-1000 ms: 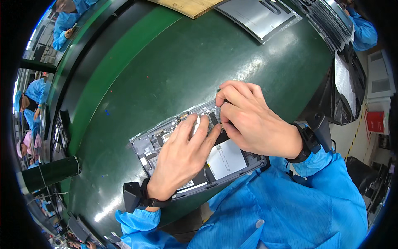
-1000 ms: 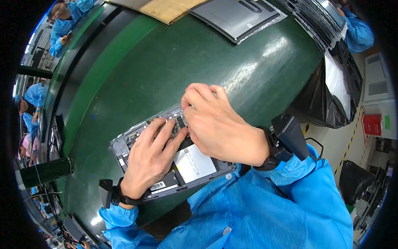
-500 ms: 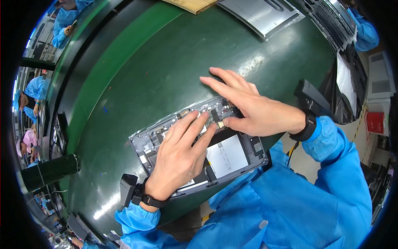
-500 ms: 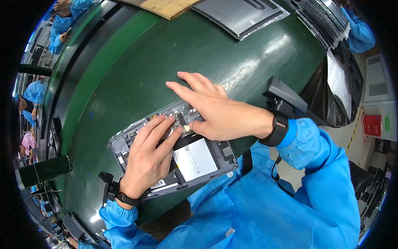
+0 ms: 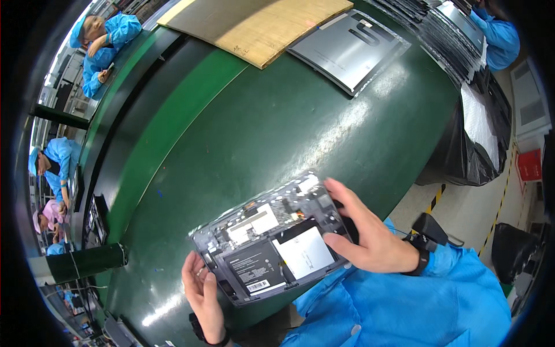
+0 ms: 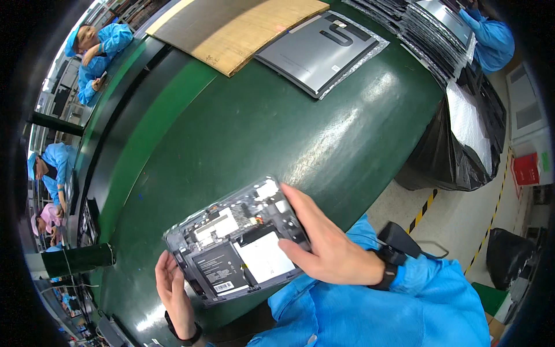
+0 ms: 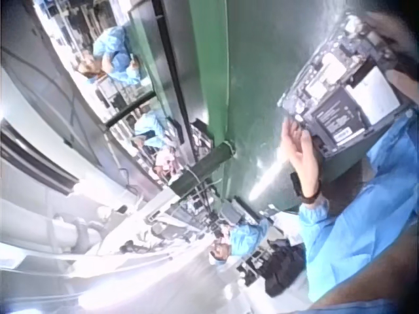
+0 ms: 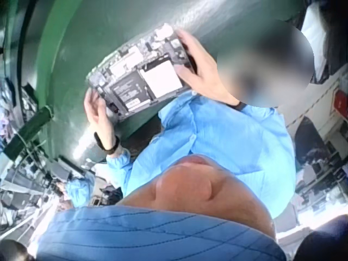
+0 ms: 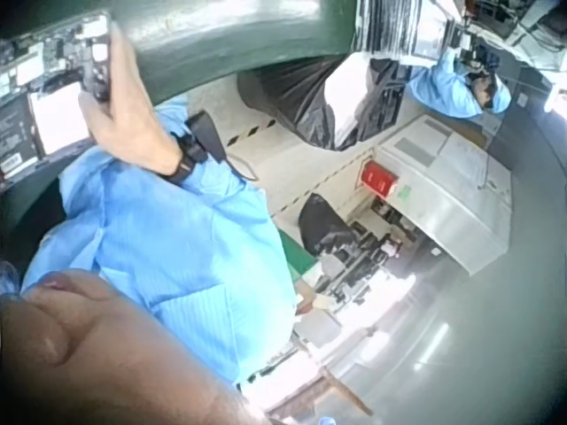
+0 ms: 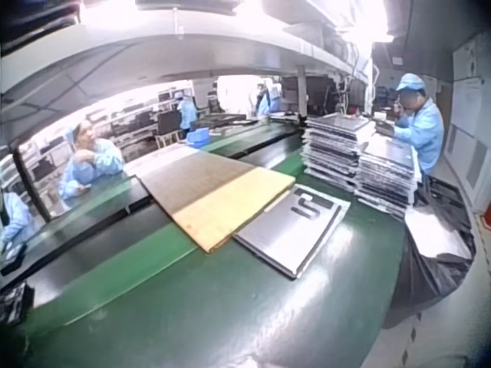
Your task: The person assembles tablet computers by hand, installing internal batteries and flex cables into the tablet chassis, then securing the back covers.
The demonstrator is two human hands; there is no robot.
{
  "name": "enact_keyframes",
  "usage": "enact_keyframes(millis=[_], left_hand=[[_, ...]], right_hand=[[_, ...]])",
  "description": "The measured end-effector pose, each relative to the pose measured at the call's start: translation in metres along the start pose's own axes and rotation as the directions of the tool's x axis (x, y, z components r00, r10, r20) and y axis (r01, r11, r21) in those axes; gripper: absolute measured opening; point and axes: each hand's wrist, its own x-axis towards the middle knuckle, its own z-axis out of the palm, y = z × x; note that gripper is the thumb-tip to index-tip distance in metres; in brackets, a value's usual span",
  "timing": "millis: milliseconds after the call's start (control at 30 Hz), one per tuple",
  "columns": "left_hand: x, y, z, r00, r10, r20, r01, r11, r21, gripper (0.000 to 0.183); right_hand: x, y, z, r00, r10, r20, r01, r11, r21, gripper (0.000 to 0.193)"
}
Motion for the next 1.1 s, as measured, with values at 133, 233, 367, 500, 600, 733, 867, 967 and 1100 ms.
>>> enact_keyframes(millis=[133,233,367,500,600,733,867,967,1100], left_hand=[[0.001,0.022,0.005,0.999,0.051,-0.007,-0.049,0.983,0.179,0.065],[0.014,0.036,-0.006,0.954,0.286,-0.091,-0.240,0.909,0.341,0.063],[0.070,0.100,0.045,0.937,0.289,0.197,-0.268,0.955,-0.126,0.059],[0.154,0.129,0.141,0.794,0.175,0.582,0.153,0.869,-0.470,0.050],[0.203,0.123,0.205,0.807,-0.041,0.589,0.412,0.754,-0.512,0.044],[0.217,0.112,0.239,0.862,-0.004,0.506,0.288,0.826,-0.485,0.037],[0.195,0.121,0.221,0.867,-0.047,0.496,0.264,0.888,-0.378,0.038],[0.184,0.123,0.171,0.904,-0.008,0.428,0.221,0.865,-0.450,0.039],[0.174,0.096,0.072,0.958,0.043,0.284,0.130,0.816,-0.563,0.037]], right_hand=[[0.047,0.008,-0.015,0.992,-0.079,0.099,0.096,0.979,-0.178,0.082],[0.065,-0.010,-0.051,0.946,-0.293,0.141,0.325,0.834,-0.445,0.066],[0.164,0.023,-0.228,0.676,-0.559,-0.481,0.170,0.753,-0.636,0.050],[0.228,0.126,-0.382,0.766,-0.399,-0.504,-0.205,0.591,-0.780,0.039],[0.207,0.111,-0.297,0.780,-0.255,-0.571,-0.067,0.874,-0.481,0.032],[0.163,0.095,-0.242,0.821,-0.321,-0.472,0.061,0.871,-0.487,0.031],[0.134,0.070,-0.230,0.852,-0.295,-0.433,0.009,0.834,-0.551,0.035],[0.122,0.064,-0.227,0.857,-0.403,-0.322,-0.016,0.604,-0.797,0.043],[0.093,0.074,-0.224,0.806,-0.522,-0.278,0.002,0.472,-0.882,0.035]])
